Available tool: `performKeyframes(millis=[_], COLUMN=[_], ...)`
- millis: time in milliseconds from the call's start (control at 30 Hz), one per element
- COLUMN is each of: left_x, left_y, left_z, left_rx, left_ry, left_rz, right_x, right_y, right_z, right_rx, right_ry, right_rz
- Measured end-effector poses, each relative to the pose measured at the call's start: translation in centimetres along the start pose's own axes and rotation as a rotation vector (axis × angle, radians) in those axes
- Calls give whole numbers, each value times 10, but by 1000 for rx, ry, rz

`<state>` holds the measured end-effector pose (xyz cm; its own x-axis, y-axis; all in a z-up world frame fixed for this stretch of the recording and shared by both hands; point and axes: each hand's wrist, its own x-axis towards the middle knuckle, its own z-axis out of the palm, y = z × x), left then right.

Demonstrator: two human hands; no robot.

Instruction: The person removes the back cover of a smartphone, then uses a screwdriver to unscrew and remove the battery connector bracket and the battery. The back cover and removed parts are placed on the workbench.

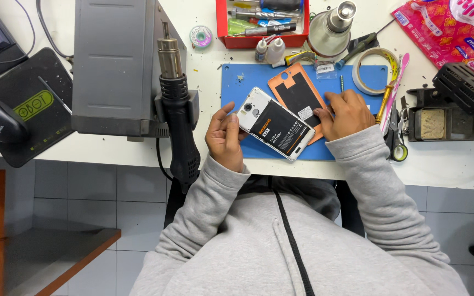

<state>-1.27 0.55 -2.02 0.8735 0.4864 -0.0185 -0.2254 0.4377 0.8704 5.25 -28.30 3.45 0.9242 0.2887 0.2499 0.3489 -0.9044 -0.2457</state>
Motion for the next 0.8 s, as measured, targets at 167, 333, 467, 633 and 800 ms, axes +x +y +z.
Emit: performKeyframes(millis=[167,333,467,633,800], left_x=[-6,-6,-7,-9,-19], left_y=[16,19,17,44,26], left_z=[6,11,12,28,30], left_rx=[57,79,82,229,165], left_ry=[-42,-53,-44,4,-32], left_rz=[-12,-1,-25,-260,-405], right_x=[8,9,11,49,97], right_y=[13,16,28,-32,-107], right_z=[8,-1,-13,-90,-97], right_rx=[67,171,168,307,749], right_ry=[-133,-94,117,229,-133], right_rz=[61,74,-14,-120,1])
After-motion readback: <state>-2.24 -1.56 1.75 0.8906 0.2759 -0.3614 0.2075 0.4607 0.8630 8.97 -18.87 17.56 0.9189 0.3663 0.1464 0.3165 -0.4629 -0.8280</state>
